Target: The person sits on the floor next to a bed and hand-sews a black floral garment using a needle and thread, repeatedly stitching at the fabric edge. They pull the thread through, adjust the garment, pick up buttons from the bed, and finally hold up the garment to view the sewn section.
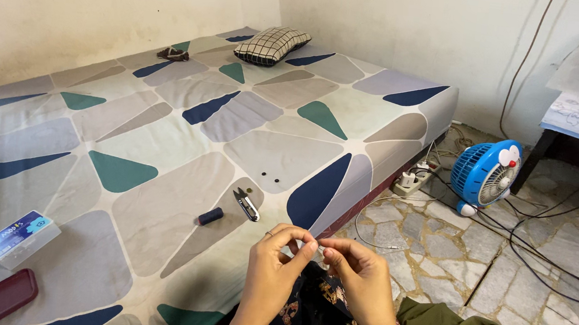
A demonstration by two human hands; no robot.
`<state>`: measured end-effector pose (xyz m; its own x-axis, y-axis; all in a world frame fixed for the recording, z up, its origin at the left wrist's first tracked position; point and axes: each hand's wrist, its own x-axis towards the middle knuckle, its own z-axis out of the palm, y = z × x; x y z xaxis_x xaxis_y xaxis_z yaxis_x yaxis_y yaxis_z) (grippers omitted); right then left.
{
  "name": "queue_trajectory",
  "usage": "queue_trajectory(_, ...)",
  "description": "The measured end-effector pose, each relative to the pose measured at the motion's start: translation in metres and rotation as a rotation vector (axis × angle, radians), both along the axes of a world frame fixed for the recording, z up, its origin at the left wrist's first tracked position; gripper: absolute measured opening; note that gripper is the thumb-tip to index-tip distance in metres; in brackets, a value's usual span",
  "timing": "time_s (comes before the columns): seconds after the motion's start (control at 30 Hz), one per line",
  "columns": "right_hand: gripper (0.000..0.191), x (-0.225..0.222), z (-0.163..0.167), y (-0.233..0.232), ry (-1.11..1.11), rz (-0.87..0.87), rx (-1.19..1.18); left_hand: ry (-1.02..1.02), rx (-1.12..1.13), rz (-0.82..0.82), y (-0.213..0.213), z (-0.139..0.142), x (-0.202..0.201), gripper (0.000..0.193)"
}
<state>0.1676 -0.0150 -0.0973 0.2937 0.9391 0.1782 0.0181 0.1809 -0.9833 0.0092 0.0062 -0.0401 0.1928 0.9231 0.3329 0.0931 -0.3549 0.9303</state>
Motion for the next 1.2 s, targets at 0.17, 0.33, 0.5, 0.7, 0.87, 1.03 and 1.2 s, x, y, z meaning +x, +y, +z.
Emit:
queue_trajectory(0.17, 0.017, -0.009, 0.009, -0.006, -0.157, -0.085, 0.031, -0.196, -0.16, -0.142, 0.006, -0.013, -0.002, 0.015)
queue_trajectory(0.33, 0.016, -0.001, 0.008, -0.006, -0.25, -0.001, -0.019, -0.367, -0.304, -0.231, 0.011, -0.018, -0.004, 0.015)
queue_trajectory(0.5, 0.019, 0.058, -0.002, -0.007, -0.125, 0.537, -0.168, -0.606, -0.234, -0.036, 0.039, -0.026, -0.027, 0.017)
queue_trajectory(0.7, 0.018, 0.135, -0.018, -0.018, 0.72, 0.602, 0.333, -0.241, 0.002, 0.434, 0.07, -0.074, -0.051, 0.014)
queue_trajectory(0.87, 0.013, 0.16, -0.02, -0.029, 0.864, 0.519, 0.502, 0.258, 0.069, 0.506, 0.063, -0.12, -0.059, 0.005)
queue_trajectory(1.03, 0.024, 0.174, -0.014, -0.034, 0.855, 0.363, 0.478, 0.456, 0.246, 0.366, 0.058, -0.14, -0.063, 0.009)
queue_trajectory(1.2, 0.03, 0.173, -0.019, -0.027, 0.801, 0.141, 0.437, 0.359, 0.127, 0.419, 0.066, -0.148, -0.057, 0.039)
